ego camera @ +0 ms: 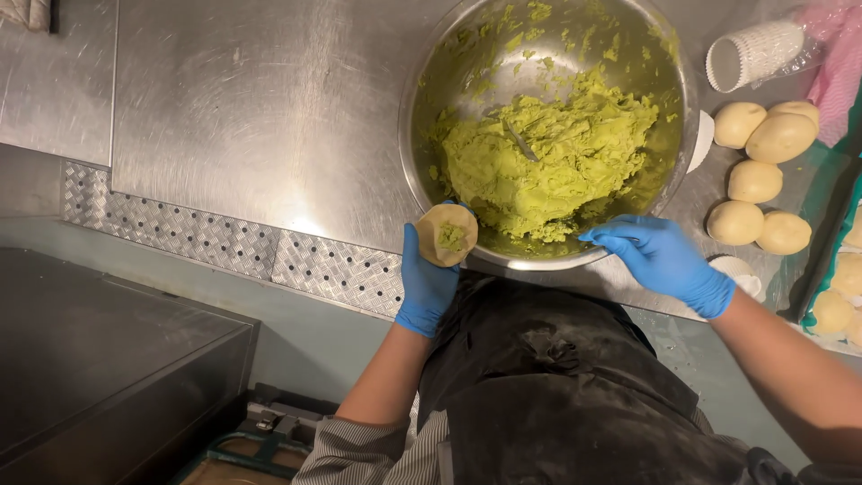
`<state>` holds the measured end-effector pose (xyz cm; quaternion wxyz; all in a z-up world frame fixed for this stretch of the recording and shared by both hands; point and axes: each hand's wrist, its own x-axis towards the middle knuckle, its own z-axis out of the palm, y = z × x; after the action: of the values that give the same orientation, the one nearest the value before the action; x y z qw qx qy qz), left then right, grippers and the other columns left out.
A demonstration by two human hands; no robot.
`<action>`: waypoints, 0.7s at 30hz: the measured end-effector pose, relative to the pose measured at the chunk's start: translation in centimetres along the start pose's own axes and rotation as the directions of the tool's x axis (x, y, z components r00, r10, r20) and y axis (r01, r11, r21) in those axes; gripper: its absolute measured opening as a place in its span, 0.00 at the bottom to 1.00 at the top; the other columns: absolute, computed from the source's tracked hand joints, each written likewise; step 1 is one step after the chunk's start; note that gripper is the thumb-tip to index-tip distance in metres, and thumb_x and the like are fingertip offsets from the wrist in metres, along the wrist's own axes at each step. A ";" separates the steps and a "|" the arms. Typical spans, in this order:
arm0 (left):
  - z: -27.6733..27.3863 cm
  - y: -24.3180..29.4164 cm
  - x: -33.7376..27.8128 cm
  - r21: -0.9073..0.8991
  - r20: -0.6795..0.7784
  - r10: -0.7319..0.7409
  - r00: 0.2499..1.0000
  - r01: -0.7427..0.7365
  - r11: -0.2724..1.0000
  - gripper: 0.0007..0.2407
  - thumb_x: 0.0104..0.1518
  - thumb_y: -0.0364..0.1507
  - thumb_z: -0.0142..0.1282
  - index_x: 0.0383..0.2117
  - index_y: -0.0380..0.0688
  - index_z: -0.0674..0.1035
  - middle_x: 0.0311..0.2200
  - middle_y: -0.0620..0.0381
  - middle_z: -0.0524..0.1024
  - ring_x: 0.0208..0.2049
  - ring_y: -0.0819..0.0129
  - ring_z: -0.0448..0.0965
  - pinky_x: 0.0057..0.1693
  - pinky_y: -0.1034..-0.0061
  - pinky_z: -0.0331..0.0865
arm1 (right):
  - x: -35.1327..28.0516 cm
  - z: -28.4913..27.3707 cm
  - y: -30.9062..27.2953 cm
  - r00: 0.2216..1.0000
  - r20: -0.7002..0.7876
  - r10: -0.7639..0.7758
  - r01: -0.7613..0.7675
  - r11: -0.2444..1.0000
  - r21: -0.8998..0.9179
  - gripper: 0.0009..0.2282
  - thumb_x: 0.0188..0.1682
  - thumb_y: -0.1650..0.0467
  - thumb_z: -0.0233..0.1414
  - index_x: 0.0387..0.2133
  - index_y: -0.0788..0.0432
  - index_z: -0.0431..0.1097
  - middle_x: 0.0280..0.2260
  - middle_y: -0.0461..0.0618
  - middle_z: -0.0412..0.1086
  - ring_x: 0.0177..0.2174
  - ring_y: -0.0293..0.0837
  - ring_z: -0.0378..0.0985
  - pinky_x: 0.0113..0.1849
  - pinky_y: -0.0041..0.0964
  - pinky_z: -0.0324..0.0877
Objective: Filling dough balls with a green paste and placing them into paper liners on a tray.
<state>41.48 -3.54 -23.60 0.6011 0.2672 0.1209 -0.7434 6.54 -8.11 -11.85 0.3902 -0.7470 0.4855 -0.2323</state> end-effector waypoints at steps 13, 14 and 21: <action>4.5 -0.3 -2.2 0.030 -0.062 0.043 0.997 -0.041 0.999 0.32 0.64 0.48 0.51 0.71 0.46 0.59 0.69 0.42 0.59 0.66 0.46 0.65 0.69 0.50 0.63 | -0.5 1.5 -1.6 0.983 -0.117 0.142 -0.108 0.959 0.261 0.07 0.56 0.74 0.53 0.33 0.64 0.79 0.23 0.55 0.77 0.23 0.44 0.78 0.33 0.42 0.77; 6.1 -0.3 -2.9 0.160 0.057 0.127 0.990 -0.135 0.978 0.25 0.68 0.44 0.41 0.65 0.38 0.64 0.62 0.43 0.66 0.61 0.52 0.69 0.67 0.59 0.64 | -0.8 1.0 -0.9 0.959 -0.081 0.272 -0.203 0.855 0.478 0.08 0.58 0.75 0.49 0.38 0.69 0.76 0.27 0.56 0.75 0.26 0.43 0.75 0.35 0.38 0.74; 14.5 -1.9 -6.4 0.642 0.118 0.238 0.964 -0.257 0.722 0.22 0.61 0.34 0.45 0.59 0.33 0.72 0.50 0.47 0.75 0.49 0.63 0.75 0.57 0.71 0.68 | 0.0 -2.5 -10.1 0.899 -0.268 0.346 -0.105 0.765 0.635 0.10 0.64 0.73 0.44 0.37 0.66 0.72 0.29 0.52 0.71 0.27 0.41 0.73 0.34 0.31 0.72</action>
<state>36.87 -5.01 -8.39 0.5656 0.4632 -0.1901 -0.6553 10.24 -6.68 -2.21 0.5352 -0.4594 0.5374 -0.4622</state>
